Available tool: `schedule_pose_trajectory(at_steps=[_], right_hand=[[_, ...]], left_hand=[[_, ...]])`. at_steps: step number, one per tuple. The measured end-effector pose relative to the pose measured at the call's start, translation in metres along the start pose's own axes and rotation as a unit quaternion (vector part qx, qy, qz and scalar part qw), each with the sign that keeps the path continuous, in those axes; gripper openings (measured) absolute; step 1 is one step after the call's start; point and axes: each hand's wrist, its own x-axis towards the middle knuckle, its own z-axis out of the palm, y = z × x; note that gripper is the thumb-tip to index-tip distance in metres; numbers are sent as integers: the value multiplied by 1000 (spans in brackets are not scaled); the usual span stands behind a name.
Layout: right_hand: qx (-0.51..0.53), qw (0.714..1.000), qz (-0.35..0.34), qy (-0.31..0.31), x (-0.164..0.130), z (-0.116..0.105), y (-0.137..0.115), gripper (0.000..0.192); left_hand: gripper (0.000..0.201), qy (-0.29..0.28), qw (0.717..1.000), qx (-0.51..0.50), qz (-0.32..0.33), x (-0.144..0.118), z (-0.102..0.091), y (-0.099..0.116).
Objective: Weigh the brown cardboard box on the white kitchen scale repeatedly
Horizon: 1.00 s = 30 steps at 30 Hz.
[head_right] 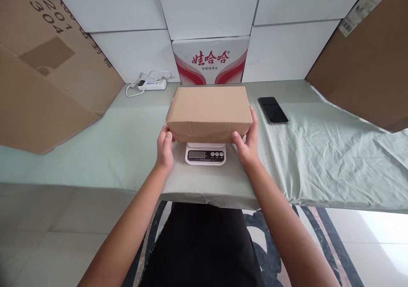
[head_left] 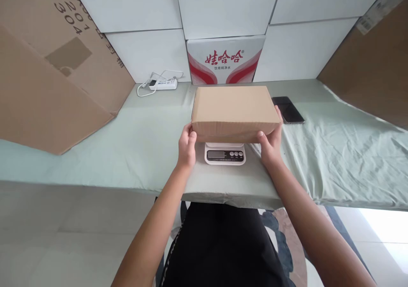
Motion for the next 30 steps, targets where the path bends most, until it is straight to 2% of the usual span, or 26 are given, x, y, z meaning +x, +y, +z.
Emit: schedule_pose_trajectory(at_steps=[4, 9, 13, 18, 21, 24, 27, 30], right_hand=[[10, 1000, 1, -1, 1, 0, -4, 114], [0, 1000, -26, 9, 0, -3, -6, 112], [4, 999, -33, -5, 1, -1, -4, 109], [9, 998, -55, -10, 14, 1, -19, 100], [3, 998, -67, -17, 36, 2, -41, 92], [-9, 998, -52, -33, 67, 6, -51, 87], [-26, 999, -17, -30, 95, 20, -34, 88], [-10, 1000, 3, -16, 107, 37, 3, 100]], left_hand=[[71, 3, 1000, -12, -9, 1, -2, -4], [77, 7, 1000, -19, 7, 0, -3, 3], [70, -31, 999, 1, 11, -1, 0, 7], [61, -26, 999, -11, 37, 5, 0, 13], [62, -17, 997, -13, 67, 27, -3, 23], [68, -36, 996, -13, 84, 64, -3, 27], [75, -59, 996, -16, 68, 100, 5, 9], [84, -39, 998, -10, 40, 120, 15, -26]])
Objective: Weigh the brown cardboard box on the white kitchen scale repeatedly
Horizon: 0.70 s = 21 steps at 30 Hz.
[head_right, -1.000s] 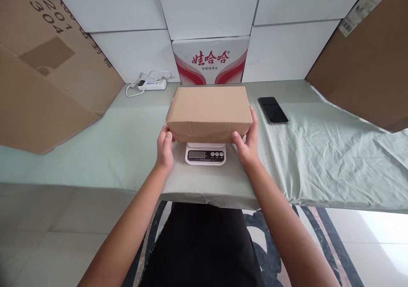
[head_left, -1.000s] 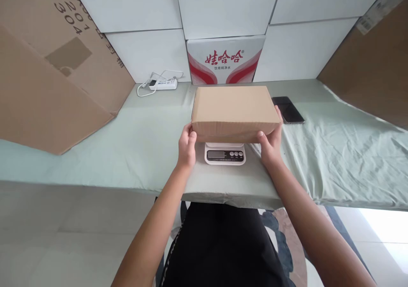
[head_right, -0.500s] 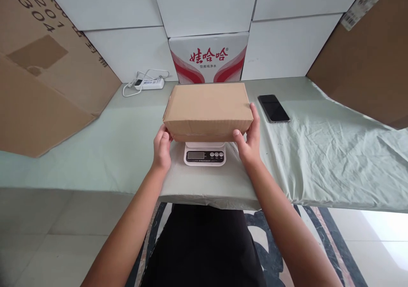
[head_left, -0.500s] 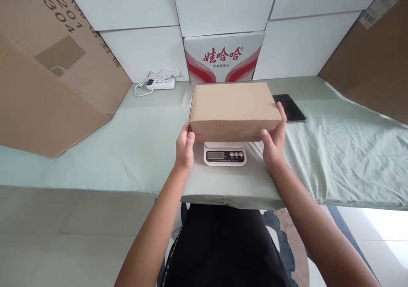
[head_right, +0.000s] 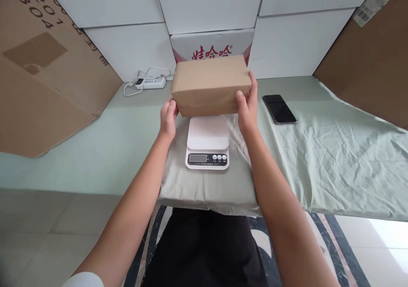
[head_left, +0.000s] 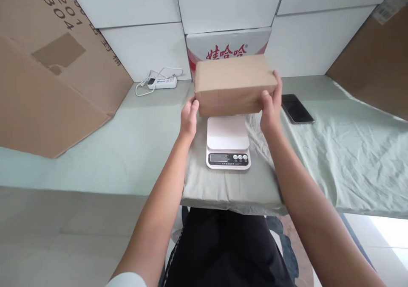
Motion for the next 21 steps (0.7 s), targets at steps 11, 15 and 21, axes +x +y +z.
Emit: schedule_pose_trajectory(at_steps=[11, 15, 21], right_hand=[[14, 1000, 8, -4, -2, 11, 37, 106], [4, 1000, 6, 3, 2, 12, 25, 99], [14, 999, 19, -26, -2, 13, 29, 88]], left_hand=[[90, 0, 1000, -21, 4, 4, 4, -25], [87, -4, 1000, -19, 5, 3, 7, -24], [88, -16, 998, -23, -51, 2, 9, -32]])
